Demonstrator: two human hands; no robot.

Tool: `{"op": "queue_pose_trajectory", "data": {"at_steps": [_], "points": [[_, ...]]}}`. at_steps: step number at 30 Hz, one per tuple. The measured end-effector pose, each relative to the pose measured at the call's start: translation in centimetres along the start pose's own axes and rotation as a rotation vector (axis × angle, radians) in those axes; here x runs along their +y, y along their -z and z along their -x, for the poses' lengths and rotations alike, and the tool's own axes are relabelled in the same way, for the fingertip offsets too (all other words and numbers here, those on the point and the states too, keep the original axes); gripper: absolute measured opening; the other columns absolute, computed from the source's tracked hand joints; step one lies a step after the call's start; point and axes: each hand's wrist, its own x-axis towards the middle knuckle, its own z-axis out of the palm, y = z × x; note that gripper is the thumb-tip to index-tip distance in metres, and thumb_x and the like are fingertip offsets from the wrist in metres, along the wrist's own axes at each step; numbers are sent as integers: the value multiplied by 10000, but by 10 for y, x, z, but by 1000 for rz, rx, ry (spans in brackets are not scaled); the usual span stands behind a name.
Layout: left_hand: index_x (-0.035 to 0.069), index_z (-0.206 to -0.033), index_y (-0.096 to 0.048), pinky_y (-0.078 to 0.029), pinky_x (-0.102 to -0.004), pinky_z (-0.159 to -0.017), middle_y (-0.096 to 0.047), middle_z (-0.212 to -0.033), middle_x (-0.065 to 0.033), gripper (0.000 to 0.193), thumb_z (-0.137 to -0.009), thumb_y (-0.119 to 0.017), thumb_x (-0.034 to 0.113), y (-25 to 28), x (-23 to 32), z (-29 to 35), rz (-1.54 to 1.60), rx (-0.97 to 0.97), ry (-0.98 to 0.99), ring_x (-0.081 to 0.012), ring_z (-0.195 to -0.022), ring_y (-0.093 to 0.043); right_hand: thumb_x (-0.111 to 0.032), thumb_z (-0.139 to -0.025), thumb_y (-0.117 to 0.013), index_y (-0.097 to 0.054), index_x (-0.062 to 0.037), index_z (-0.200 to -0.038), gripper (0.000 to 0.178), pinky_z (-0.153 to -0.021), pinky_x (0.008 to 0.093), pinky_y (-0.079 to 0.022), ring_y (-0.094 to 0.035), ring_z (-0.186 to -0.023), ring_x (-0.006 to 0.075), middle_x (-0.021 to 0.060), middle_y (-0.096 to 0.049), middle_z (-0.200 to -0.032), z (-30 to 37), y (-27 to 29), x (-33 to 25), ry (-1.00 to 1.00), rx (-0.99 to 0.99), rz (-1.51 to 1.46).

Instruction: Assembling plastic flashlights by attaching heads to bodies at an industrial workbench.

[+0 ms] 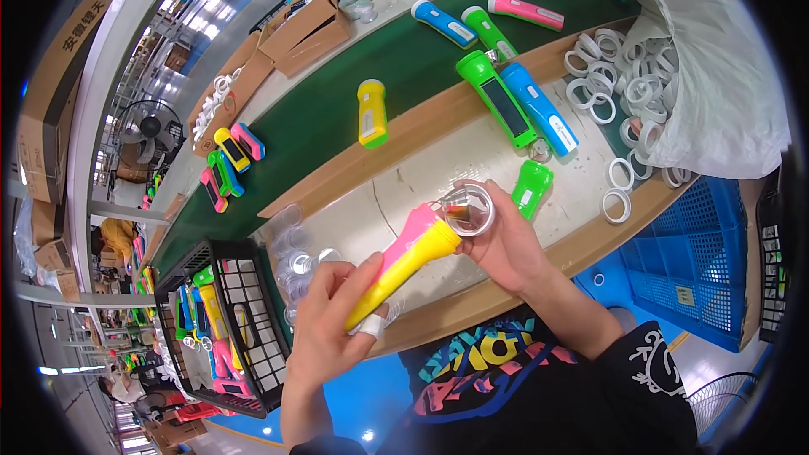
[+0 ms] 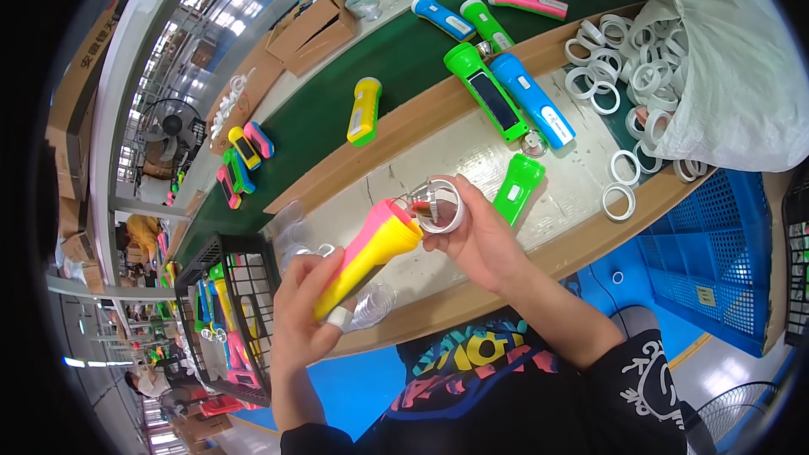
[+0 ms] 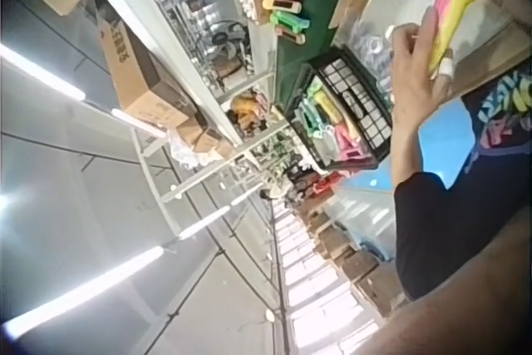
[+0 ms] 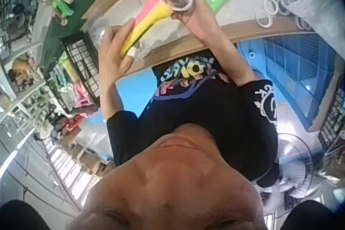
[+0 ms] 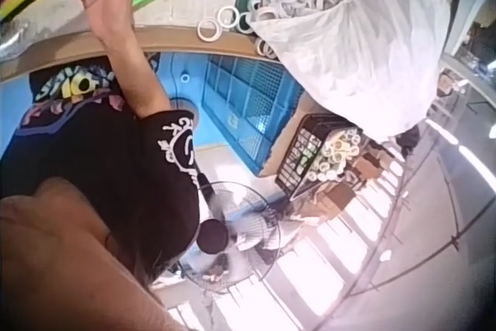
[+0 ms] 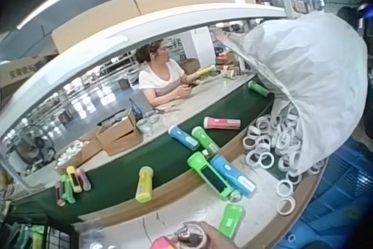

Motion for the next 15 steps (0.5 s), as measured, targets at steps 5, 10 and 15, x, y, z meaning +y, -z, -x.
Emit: {"op": "queue_pose_trajectory", "data": {"at_steps": [5,10,15], "points": [[201,-1207,-568,-498,-345,-626,-535,-1004,-109,711,-534,-685,6,11,25,-4,-445,-145,-84,-258,-789,-582,-350,-979,-324,-432,-75,-1258,406,-879,358,-469,-566,-1007,209,135,-590,-1044,3,-8,1,-1,-9,256],[219,-1250,-525,-496,-326,-581,-535,-1016,-107,771,-524,-696,27,16,29,-4,-538,-210,-142,-240,-760,-571,-361,-974,-347,-413,-78,-1276,419,-917,338,-437,-536,-1056,203,137,-562,-1109,11,-7,1,87,-106,456],[176,-1261,-517,-488,-322,-566,-557,-1003,-110,761,-530,-686,46,-7,21,-3,-647,-53,-249,-221,-721,-559,-496,-937,-351,-342,-30,-1336,614,-1030,343,-303,-401,-1238,223,165,-404,-1330,18,-12,10,315,-247,663]]}}
